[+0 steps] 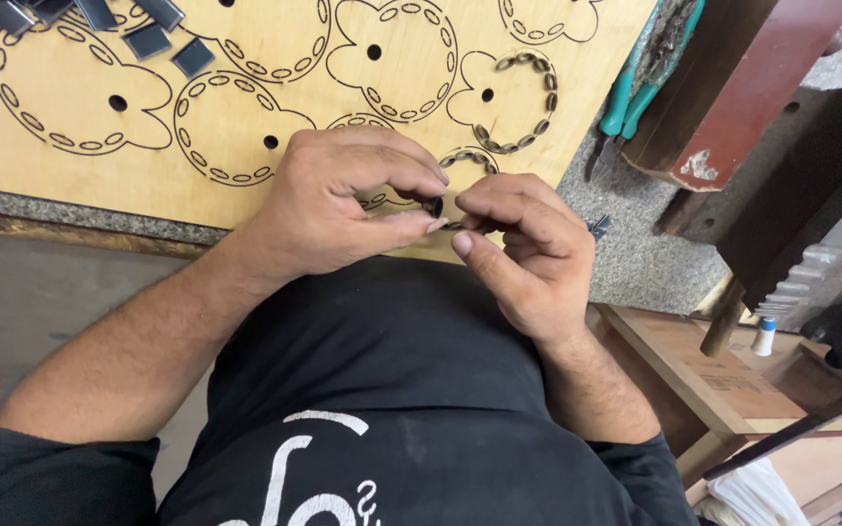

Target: The person files small metal pieces, hammers them on an anvil, and uses pliers to bend and assemble them into a chain-like structure on a wooden board with pre-drawn outlines.

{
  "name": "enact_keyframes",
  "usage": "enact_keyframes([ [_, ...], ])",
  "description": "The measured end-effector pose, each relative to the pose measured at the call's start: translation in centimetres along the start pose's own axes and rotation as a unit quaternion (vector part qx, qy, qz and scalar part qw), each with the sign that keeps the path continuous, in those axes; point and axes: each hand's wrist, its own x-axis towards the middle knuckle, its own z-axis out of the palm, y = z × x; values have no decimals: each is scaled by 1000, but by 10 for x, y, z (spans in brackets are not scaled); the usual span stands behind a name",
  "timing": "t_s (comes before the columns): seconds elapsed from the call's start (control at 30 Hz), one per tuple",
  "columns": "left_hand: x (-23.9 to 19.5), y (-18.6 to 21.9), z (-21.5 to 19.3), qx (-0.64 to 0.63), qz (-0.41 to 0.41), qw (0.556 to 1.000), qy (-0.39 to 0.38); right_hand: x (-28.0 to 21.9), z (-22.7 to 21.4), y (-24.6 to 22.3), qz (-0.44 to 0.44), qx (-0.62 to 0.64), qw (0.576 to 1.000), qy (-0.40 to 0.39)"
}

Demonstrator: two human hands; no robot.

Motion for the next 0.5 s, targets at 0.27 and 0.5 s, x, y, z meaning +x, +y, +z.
enact_keyframes([
  [0.27,-3,0,1,26,3,1000,1,-1,1,2,-3,-5,1000,-3],
  [0.5,-4,2,0,25,-27,999,15,0,1,3,-10,-31,999,-5],
])
